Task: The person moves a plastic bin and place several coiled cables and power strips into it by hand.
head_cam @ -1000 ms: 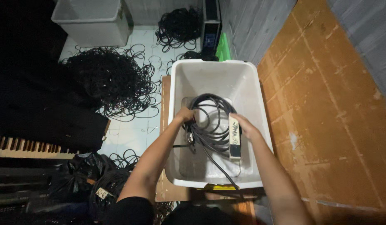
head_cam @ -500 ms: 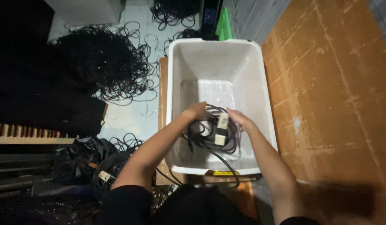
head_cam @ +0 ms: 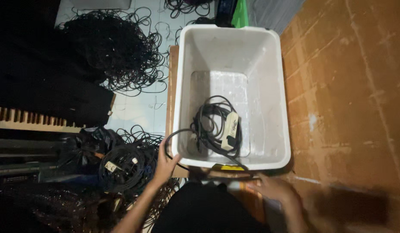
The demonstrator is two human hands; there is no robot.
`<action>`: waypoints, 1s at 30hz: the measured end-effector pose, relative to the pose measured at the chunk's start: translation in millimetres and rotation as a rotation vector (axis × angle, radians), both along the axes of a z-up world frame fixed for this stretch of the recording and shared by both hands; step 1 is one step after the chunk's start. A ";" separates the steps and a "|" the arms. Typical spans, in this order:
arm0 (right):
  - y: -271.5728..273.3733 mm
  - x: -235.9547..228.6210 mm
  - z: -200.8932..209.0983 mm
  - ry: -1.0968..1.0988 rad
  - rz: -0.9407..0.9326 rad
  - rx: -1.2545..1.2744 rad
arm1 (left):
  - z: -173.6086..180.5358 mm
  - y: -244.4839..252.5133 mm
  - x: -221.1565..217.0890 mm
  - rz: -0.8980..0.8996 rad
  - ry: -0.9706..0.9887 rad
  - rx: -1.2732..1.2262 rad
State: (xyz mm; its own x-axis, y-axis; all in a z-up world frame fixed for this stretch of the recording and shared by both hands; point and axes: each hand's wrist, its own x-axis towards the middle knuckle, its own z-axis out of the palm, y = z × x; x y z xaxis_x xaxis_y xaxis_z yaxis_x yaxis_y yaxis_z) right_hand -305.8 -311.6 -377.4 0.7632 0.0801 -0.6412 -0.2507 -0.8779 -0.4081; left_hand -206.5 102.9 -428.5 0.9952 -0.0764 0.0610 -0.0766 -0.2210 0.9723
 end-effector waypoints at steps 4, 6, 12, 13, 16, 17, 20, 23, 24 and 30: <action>21.5 -11.8 -90.2 -0.352 0.014 0.455 | -86.0 20.9 -35.6 -0.128 0.356 -0.186; 23.5 -20.4 -97.7 -0.305 0.021 0.537 | -87.6 38.6 -51.3 -0.383 0.474 0.159; -9.9 -13.2 10.0 -0.214 -0.303 0.673 | 66.4 73.8 -11.0 -0.643 0.614 0.019; -19.5 1.5 27.9 -0.154 -0.444 0.783 | 94.7 69.7 -1.4 -0.606 0.564 -0.139; -29.5 57.2 50.5 -0.239 -0.542 1.108 | 147.2 32.7 40.1 -0.454 0.500 -0.771; -28.7 87.1 47.3 -0.199 -0.585 1.411 | 151.3 9.9 68.7 -0.189 0.555 -0.583; -31.1 161.2 31.0 -0.168 -0.806 1.654 | 137.5 -63.1 162.1 -0.130 0.565 -0.794; -26.9 190.5 0.0 -0.162 -1.086 1.764 | 83.7 -116.1 208.9 -0.206 0.536 -0.721; -25.5 190.0 -13.7 -0.188 -1.143 1.778 | 61.9 -127.1 214.6 -0.206 0.600 -0.693; -43.4 180.2 -78.9 -0.306 -1.138 1.423 | 7.6 -130.5 214.8 0.102 0.194 -0.170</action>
